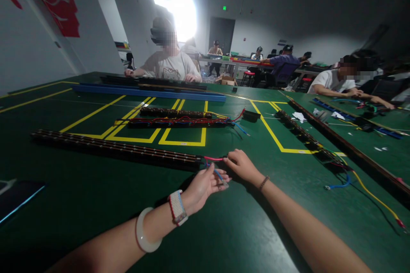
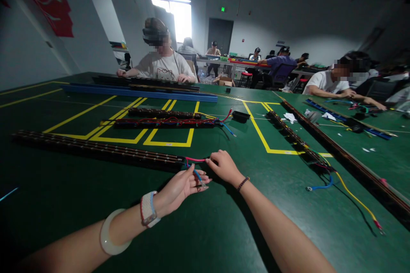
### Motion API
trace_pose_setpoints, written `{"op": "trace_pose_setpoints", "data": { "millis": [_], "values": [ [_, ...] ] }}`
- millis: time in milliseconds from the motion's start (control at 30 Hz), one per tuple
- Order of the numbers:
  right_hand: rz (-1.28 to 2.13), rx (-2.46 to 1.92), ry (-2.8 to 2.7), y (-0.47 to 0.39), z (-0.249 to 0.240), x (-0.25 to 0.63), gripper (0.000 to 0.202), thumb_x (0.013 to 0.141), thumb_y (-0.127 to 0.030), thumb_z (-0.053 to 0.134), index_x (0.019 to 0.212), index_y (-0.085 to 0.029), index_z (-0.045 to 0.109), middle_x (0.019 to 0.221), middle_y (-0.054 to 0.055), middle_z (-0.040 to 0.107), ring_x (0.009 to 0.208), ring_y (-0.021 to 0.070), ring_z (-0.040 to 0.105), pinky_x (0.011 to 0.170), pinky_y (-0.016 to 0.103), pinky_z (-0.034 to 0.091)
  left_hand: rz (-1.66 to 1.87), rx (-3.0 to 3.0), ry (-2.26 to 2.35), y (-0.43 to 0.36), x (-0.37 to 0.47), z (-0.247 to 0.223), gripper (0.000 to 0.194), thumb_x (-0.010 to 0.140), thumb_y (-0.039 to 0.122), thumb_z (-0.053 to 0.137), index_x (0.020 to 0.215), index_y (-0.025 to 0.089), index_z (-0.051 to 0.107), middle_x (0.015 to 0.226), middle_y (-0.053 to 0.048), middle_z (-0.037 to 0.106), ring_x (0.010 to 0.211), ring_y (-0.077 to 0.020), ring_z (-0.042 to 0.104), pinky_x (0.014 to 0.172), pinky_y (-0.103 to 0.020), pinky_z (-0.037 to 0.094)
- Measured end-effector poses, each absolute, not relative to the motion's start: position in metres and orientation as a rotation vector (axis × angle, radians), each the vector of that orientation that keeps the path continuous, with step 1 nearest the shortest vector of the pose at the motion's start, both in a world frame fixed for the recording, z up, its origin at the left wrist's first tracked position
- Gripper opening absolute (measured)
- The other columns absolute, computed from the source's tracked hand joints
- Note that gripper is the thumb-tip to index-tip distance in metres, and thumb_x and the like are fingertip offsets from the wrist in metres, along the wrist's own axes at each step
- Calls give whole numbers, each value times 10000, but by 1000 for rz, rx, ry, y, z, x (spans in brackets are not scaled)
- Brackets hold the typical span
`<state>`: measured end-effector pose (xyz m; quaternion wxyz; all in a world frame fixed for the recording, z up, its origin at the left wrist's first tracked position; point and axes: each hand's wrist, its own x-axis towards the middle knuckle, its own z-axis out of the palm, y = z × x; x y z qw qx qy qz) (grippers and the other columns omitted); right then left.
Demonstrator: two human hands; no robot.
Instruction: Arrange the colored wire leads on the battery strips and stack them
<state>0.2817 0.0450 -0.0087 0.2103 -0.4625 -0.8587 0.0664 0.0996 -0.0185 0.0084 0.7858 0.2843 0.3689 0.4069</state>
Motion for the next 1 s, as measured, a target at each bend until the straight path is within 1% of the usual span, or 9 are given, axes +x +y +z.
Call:
{"op": "trace_pose_setpoints", "data": {
  "millis": [233, 400, 500, 600, 700, 767, 833, 933, 1000],
  "values": [
    [106, -1271, -2395, 42, -6, 281, 376, 928, -385, 412, 620, -181, 480, 595, -13, 505, 649, 136, 427, 663, 272, 282, 734, 730, 881, -17, 95, 12, 310, 925, 388, 385, 780, 139, 503, 654, -71, 639, 745, -229, 688, 765, -409, 515],
    [24, -1286, -2385, 39, -6, 281, 347, 924, -382, 423, 662, -182, 533, 629, 2, 547, 674, 146, 449, 680, 280, 288, 521, 827, 852, -1, 78, 10, 422, 852, 542, 454, 735, 139, 498, 573, -77, 632, 722, -247, 695, 692, -338, 502],
    [-20, -1295, -2362, 38, -8, 280, 313, 918, -377, 434, 712, -183, 567, 661, 13, 562, 697, 155, 466, 699, 291, 302, 417, 918, 828, 6, 71, 8, 442, 815, 569, 499, 717, 139, 510, 530, -61, 618, 700, -243, 696, 644, -299, 485],
    [-33, -1276, -2319, 35, -9, 280, 255, 910, -370, 453, 806, -186, 596, 738, 29, 588, 747, 170, 492, 733, 308, 324, 392, 941, 825, 9, 69, 8, 432, 809, 563, 513, 711, 142, 522, 530, -59, 619, 705, -244, 694, 653, -309, 484],
    [-35, -1229, -2260, 30, -6, 281, 226, 906, -370, 463, 935, -191, 596, 871, 55, 606, 852, 190, 508, 788, 332, 345, 454, 880, 809, 7, 73, 9, 414, 832, 528, 503, 754, 124, 555, 676, -111, 674, 768, -235, 686, 747, -351, 487],
    [-17, -1152, -2247, 24, -3, 282, 270, 913, -398, 438, 1017, -192, 579, 956, 69, 598, 935, 201, 501, 848, 358, 340, 511, 830, 812, 4, 77, 11, 412, 862, 496, 471, 803, 103, 581, 778, -140, 686, 784, -220, 675, 796, -364, 481],
    [17, -1020, -2288, 19, 1, 283, 375, 905, -486, 411, 1088, -193, 556, 1024, 82, 581, 993, 213, 489, 904, 391, 323, 558, 767, 813, 1, 81, 14, 429, 893, 474, 417, 854, 86, 597, 822, -149, 682, 774, -201, 664, 819, -359, 476],
    [42, -869, -2406, 13, 2, 280, 617, 814, -643, 455, 1228, -186, 487, 1139, 114, 536, 1066, 244, 461, 954, 433, 302, 616, 679, 795, -3, 86, 18, 452, 914, 468, 362, 942, 83, 596, 870, -151, 675, 755, -176, 648, 805, -323, 478],
    [32, -902, -2441, 12, 0, 275, 749, 762, -647, 528, 1325, -171, 399, 1225, 144, 484, 1133, 269, 422, 979, 453, 291, 645, 655, 787, -5, 89, 19, 452, 913, 473, 363, 1004, 87, 580, 901, -150, 670, 748, -168, 642, 773, -302, 481]
  ]
}}
